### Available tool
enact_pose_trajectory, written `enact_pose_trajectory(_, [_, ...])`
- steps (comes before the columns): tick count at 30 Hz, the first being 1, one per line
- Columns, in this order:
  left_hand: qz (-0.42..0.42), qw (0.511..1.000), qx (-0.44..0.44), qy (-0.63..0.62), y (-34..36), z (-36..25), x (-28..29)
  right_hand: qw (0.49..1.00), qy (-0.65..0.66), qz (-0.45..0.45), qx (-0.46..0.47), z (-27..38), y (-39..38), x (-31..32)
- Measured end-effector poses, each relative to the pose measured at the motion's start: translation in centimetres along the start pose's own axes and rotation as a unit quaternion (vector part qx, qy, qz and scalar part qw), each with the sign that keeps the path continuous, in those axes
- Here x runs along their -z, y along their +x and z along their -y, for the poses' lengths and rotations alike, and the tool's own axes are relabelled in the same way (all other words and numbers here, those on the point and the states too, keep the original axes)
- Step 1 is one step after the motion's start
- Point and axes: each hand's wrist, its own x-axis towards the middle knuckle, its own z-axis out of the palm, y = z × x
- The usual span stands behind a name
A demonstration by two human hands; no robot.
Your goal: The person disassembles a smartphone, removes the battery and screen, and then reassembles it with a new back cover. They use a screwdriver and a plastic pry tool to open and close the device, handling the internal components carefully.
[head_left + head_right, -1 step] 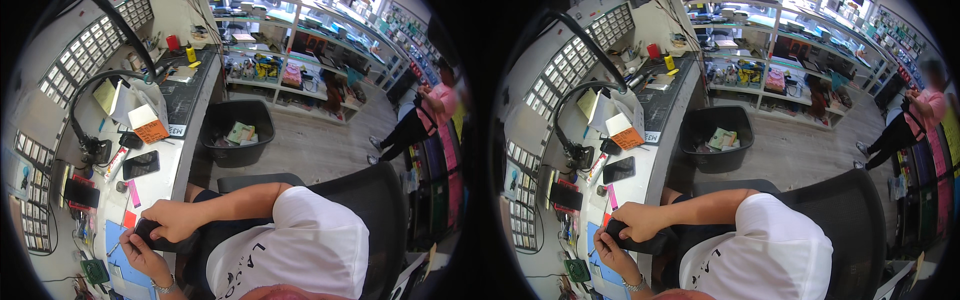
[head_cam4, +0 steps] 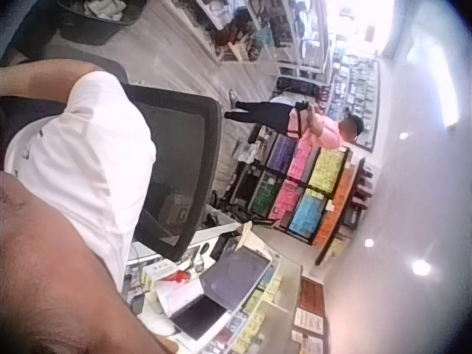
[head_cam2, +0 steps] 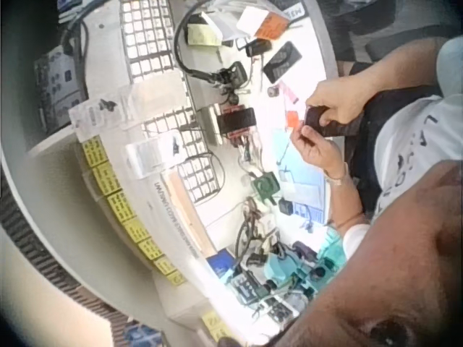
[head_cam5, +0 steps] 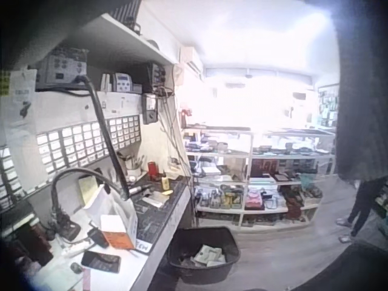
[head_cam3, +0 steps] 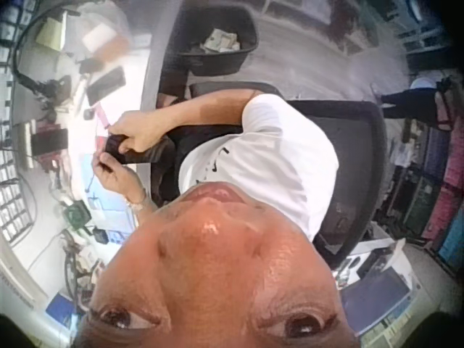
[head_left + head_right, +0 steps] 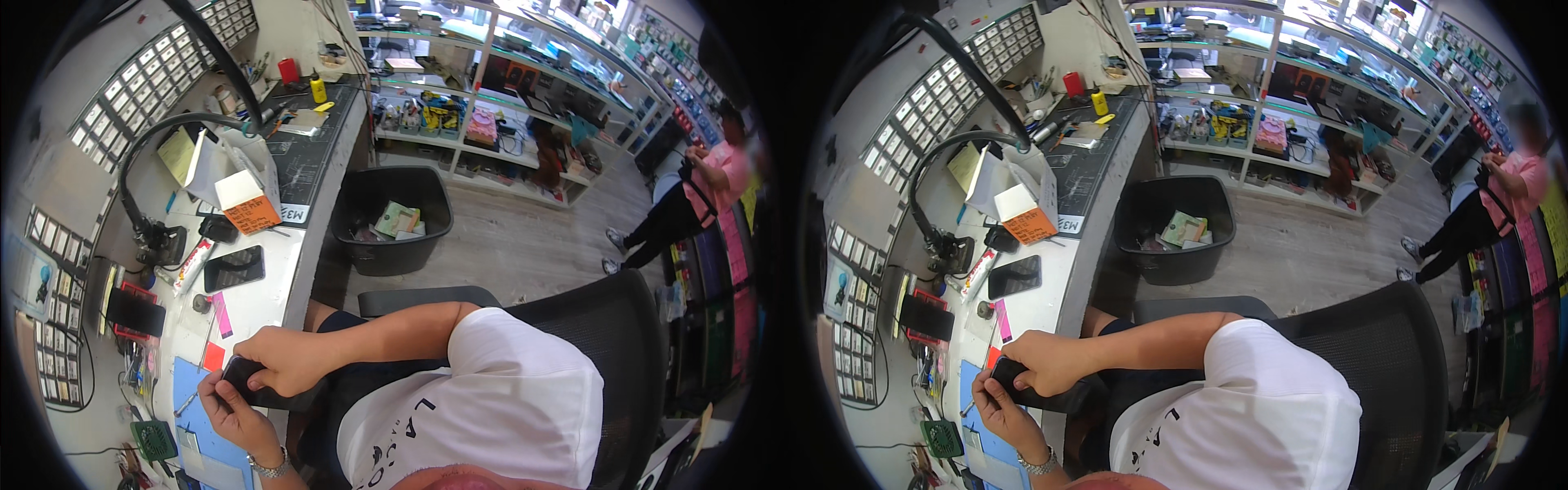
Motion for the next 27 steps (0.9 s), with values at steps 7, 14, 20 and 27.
enact_pose_trajectory(7, [-0.059,0.994,0.040,-0.087,-1.4,0.5,-0.4,0.999,0.032,-0.036,0.003,0.0,-0.1,-2.0])
enact_pose_trajectory(14, [-0.077,0.995,-0.027,-0.058,-2.4,1.4,0.1,0.988,-0.014,-0.101,0.116,-1.0,0.2,-2.9])
enact_pose_trajectory(20, [-0.072,0.994,-0.032,-0.077,-1.6,0.3,-1.0,0.985,-0.015,-0.139,0.101,-1.0,1.0,-2.9])
enact_pose_trajectory(27, [-0.057,0.963,0.035,-0.259,-1.2,-1.0,-0.3,0.973,0.163,-0.154,0.057,-0.3,1.0,-4.2])
